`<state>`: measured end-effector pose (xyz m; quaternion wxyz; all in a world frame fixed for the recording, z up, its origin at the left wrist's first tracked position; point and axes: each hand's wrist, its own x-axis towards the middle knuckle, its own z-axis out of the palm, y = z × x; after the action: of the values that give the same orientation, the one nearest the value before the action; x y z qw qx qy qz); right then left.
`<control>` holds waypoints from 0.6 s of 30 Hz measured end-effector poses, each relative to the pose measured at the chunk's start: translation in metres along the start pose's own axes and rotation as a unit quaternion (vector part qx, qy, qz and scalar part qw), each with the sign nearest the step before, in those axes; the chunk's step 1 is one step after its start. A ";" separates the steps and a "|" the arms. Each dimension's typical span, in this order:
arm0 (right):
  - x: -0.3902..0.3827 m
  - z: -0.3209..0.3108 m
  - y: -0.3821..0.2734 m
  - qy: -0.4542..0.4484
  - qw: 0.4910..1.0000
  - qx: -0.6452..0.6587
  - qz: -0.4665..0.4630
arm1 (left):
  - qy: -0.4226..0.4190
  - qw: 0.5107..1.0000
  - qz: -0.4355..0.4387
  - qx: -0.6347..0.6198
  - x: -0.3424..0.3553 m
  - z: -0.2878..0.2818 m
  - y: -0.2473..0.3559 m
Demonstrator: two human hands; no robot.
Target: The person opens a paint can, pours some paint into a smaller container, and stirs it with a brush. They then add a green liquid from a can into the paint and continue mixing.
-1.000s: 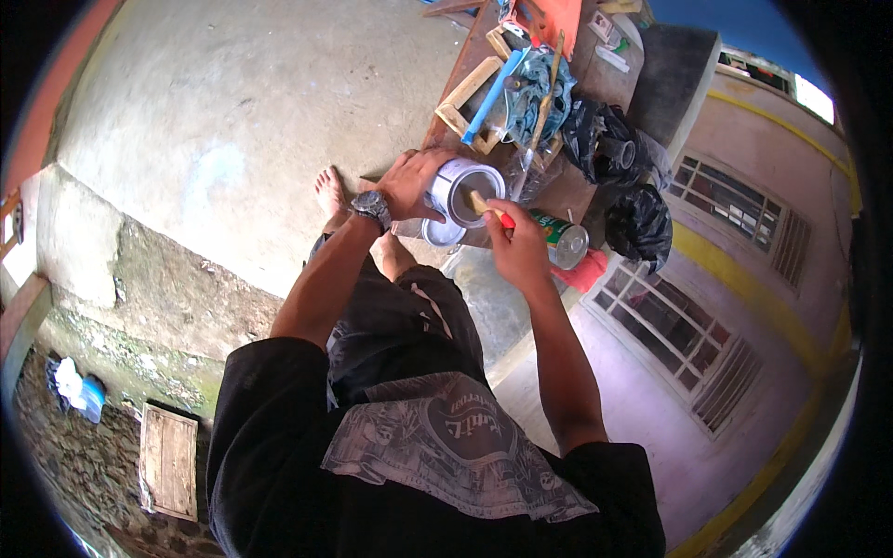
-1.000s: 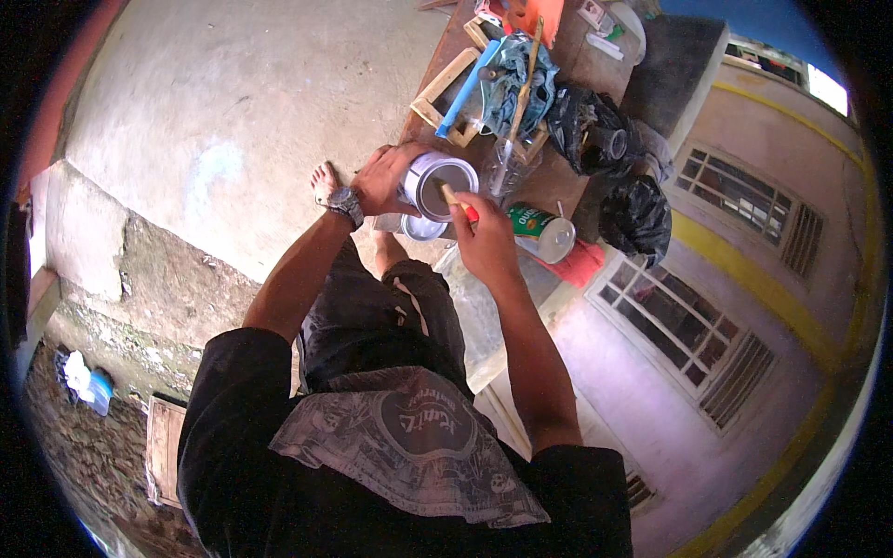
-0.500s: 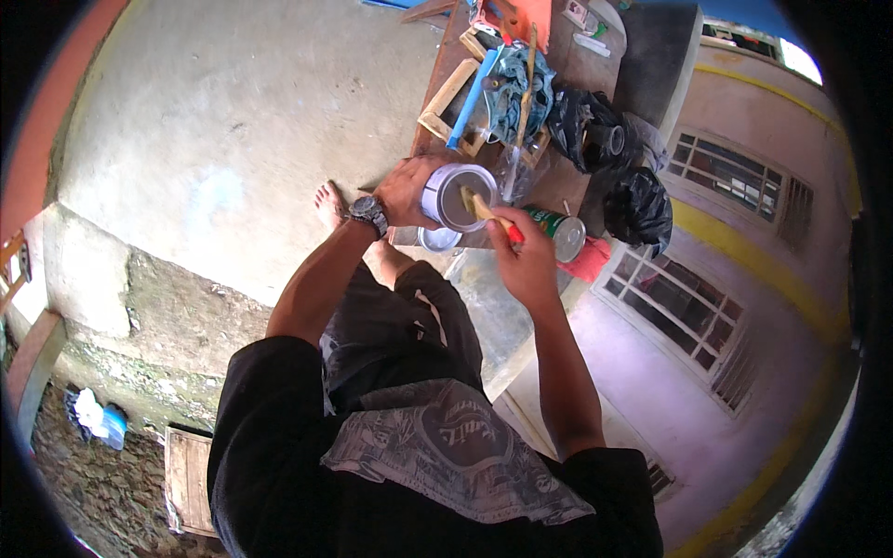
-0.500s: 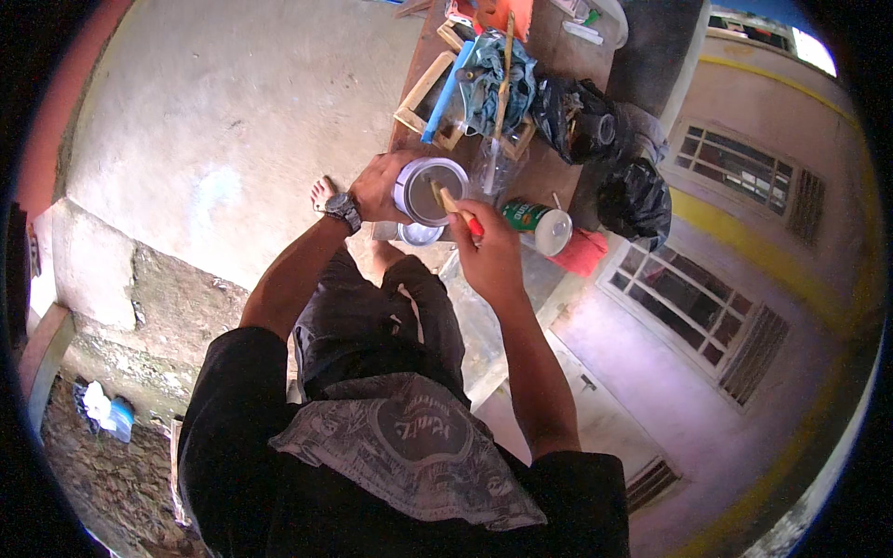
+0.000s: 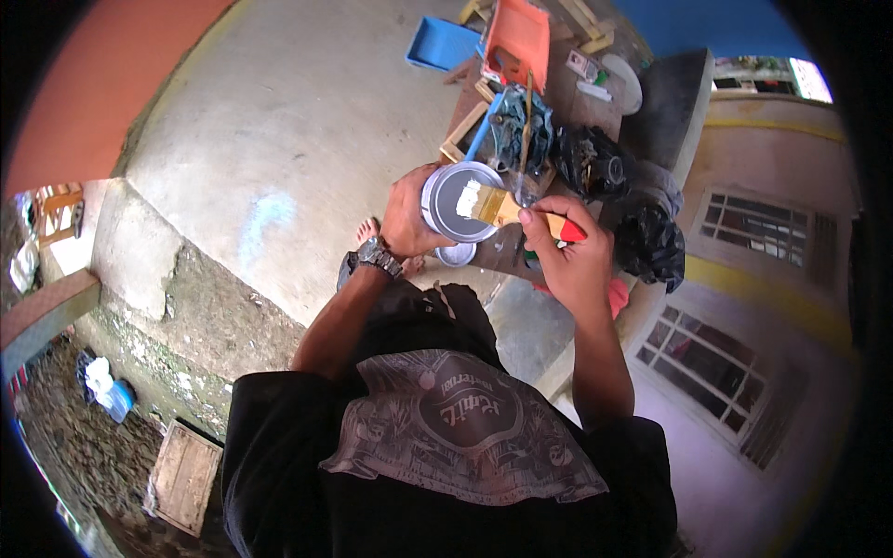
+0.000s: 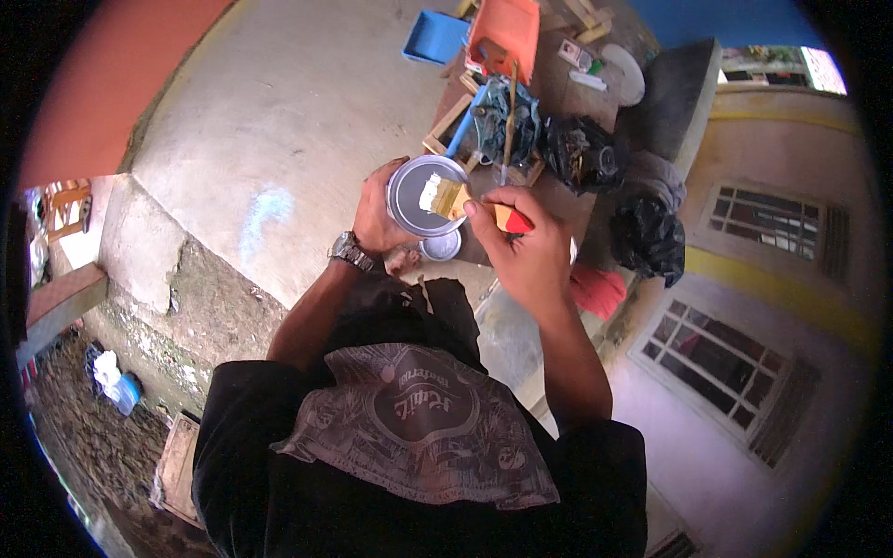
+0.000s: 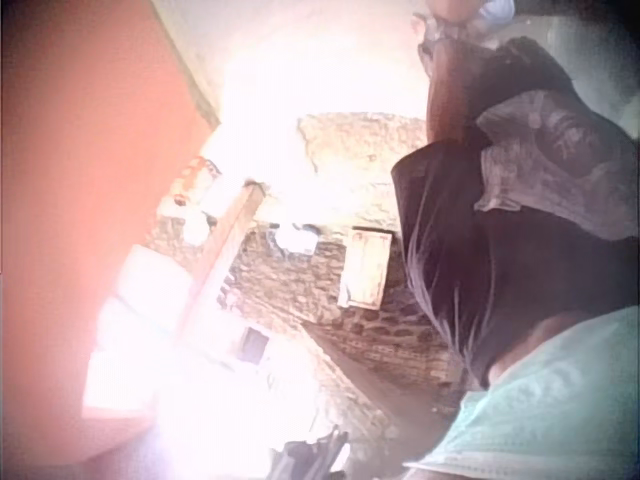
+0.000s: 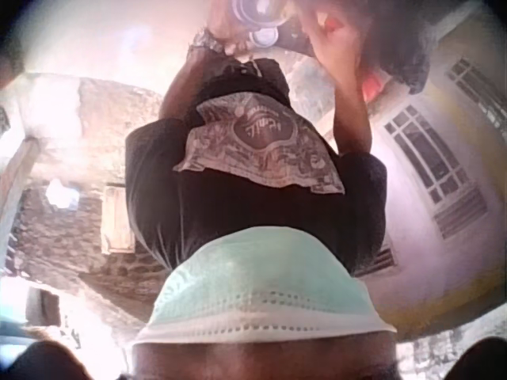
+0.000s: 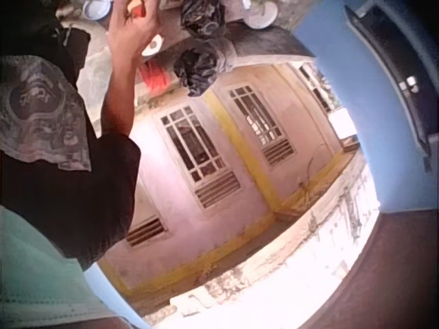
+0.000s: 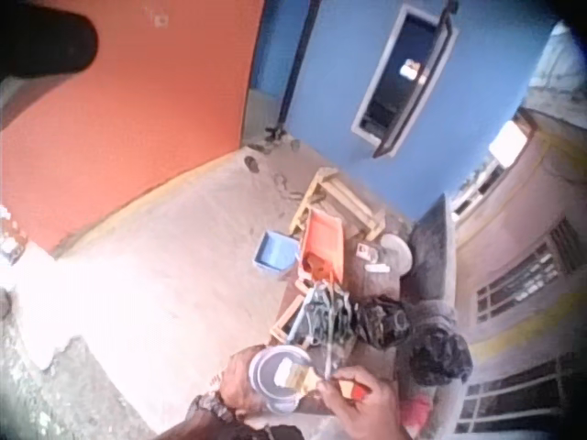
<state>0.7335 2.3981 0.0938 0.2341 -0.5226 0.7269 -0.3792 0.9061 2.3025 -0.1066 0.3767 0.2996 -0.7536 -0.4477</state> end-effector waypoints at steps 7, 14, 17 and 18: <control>0.036 -0.006 -0.057 -0.090 0.991 0.025 -0.094 | 0.118 0.990 -0.015 -0.069 0.005 -0.043 0.060; 0.079 0.017 -0.102 -0.108 0.970 -0.058 -0.211 | 0.207 0.978 0.003 0.024 0.017 -0.108 0.085; 0.096 0.039 -0.132 -0.114 0.964 -0.077 -0.230 | 0.222 0.971 0.021 0.090 0.016 -0.145 0.062; 0.103 0.048 -0.142 -0.113 0.966 -0.077 -0.219 | 0.226 0.968 0.025 0.104 0.015 -0.157 0.053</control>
<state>0.8155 2.2634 0.1836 0.1845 -0.7250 0.5904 -0.3028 1.0228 2.2424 -0.0049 0.5149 0.4119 -0.6983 -0.2784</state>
